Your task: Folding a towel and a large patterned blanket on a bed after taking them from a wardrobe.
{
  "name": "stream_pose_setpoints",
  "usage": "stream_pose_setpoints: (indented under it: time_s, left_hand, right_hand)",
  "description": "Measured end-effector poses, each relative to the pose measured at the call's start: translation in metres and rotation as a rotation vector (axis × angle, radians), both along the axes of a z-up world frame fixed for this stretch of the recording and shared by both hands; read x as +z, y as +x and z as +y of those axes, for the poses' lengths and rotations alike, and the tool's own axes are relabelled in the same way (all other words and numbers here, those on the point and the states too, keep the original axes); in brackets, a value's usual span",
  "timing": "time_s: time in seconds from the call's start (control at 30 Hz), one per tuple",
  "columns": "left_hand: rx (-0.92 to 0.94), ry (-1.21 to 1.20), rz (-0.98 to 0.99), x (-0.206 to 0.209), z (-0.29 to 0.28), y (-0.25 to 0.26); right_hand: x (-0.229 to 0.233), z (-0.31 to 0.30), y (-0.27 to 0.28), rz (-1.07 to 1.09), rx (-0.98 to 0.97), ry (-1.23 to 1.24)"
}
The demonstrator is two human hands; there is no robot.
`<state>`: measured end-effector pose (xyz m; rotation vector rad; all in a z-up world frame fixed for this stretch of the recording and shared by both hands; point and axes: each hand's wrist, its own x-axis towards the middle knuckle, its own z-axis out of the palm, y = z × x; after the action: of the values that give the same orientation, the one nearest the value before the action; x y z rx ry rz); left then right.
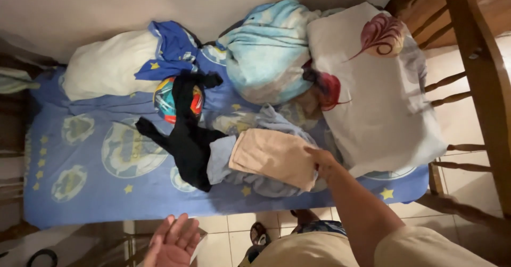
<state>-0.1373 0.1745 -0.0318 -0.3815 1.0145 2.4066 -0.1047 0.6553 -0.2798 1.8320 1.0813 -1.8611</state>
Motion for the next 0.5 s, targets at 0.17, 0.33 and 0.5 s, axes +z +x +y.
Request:
stream_pose_setpoints:
  time_s: [0.17,0.33,0.5]
  left_hand:
    - [0.152,-0.546,-0.379,0.076,0.102,-0.024]
    - [0.087,-0.465,-0.348,0.055,0.121,-0.037]
    - [0.052,-0.46,-0.405,0.114,0.187,-0.053]
  right_hand:
    - [0.065,0.011,-0.048,0.135,0.575,0.165]
    - [0.167,0.021,-0.072,0.494,0.551,0.174]
    - [0.212,0.074,-0.079,0.53,0.685,0.477]
